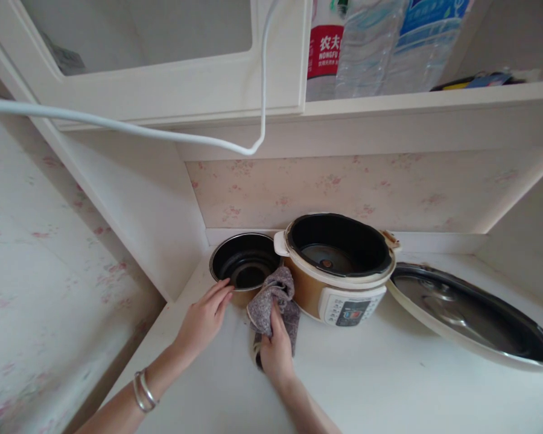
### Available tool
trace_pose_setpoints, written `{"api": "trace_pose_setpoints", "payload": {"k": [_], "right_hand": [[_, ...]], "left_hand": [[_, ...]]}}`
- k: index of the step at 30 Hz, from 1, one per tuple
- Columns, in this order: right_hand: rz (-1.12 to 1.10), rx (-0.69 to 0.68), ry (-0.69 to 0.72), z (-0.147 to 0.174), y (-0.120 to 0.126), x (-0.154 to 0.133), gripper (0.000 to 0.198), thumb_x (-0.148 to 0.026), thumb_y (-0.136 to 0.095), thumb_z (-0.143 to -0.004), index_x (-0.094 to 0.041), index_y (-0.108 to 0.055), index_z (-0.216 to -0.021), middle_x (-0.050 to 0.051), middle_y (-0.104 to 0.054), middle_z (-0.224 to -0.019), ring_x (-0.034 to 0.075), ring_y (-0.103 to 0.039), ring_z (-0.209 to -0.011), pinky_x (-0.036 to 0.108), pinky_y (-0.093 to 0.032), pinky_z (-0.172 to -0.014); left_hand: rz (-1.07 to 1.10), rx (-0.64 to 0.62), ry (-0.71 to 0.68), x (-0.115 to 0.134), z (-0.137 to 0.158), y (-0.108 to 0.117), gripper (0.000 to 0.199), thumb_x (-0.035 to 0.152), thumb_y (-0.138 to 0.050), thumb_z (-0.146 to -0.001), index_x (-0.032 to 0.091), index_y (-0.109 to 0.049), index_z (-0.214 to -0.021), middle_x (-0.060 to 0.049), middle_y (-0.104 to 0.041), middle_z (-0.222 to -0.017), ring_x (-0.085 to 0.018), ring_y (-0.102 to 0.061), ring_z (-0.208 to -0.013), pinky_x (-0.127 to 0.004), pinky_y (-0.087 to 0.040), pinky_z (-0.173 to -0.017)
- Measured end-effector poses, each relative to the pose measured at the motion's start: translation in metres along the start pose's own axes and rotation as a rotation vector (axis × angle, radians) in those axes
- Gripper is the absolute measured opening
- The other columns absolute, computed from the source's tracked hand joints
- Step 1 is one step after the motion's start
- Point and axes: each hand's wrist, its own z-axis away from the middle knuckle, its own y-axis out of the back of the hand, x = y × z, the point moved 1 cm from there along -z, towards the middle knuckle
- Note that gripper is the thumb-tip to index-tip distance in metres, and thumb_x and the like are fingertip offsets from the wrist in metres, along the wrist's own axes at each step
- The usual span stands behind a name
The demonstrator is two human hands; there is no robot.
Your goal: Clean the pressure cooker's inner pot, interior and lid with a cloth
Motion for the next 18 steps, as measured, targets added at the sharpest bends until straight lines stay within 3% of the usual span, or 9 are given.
{"api": "trace_pose_setpoints", "payload": {"k": [3,5,10,14,18], "right_hand": [[-0.022,-0.052,-0.016,0.006,-0.001,-0.010,0.084,0.004,-0.040,-0.063,-0.022,-0.042,-0.142,0.001,-0.042,-0.146,0.020,-0.035,-0.137,0.041,-0.024,-0.115],[-0.058,-0.085,-0.053,0.011,0.001,-0.022,0.082,0.003,-0.041,-0.065,-0.023,-0.041,-0.143,0.001,-0.042,-0.146,0.019,-0.035,-0.137,0.041,-0.024,-0.115],[-0.070,-0.237,-0.092,0.020,0.025,-0.063,0.073,-0.008,-0.051,-0.077,-0.027,-0.036,-0.145,0.003,-0.037,-0.149,0.024,-0.029,-0.140,0.044,-0.026,-0.114],[0.059,-0.403,-0.024,0.021,0.055,-0.090,0.078,-0.019,-0.065,-0.075,-0.029,-0.033,-0.146,0.009,-0.025,-0.154,0.033,-0.022,-0.141,0.057,-0.020,-0.111],[0.013,-0.577,-0.020,0.018,0.086,-0.112,0.083,-0.018,-0.070,-0.070,-0.032,-0.034,-0.144,0.009,-0.022,-0.154,0.033,-0.016,-0.142,0.063,-0.012,-0.109]], "left_hand": [[0.150,0.051,0.083,0.006,0.019,-0.009,0.031,0.035,-0.045,-0.093,0.024,-0.060,-0.119,-0.007,-0.051,-0.139,-0.024,-0.050,-0.126,-0.042,-0.042,-0.107],[0.330,0.079,0.218,0.016,0.039,-0.020,0.034,0.038,-0.049,-0.091,0.023,-0.058,-0.120,-0.009,-0.051,-0.137,-0.025,-0.048,-0.128,-0.044,-0.040,-0.108],[1.007,-0.125,0.708,0.057,0.088,-0.053,0.056,0.053,-0.055,-0.084,0.022,-0.052,-0.131,-0.012,-0.052,-0.139,-0.029,-0.045,-0.131,-0.042,-0.041,-0.107],[1.406,-0.207,0.753,0.094,0.095,-0.053,0.066,0.054,-0.067,-0.074,0.019,-0.057,-0.129,-0.013,-0.055,-0.135,-0.031,-0.041,-0.133,-0.043,-0.031,-0.113],[1.598,-0.197,0.913,0.115,0.083,-0.043,0.061,0.054,-0.072,-0.069,0.024,-0.062,-0.122,-0.010,-0.060,-0.130,-0.031,-0.048,-0.127,-0.045,-0.039,-0.108]]}}
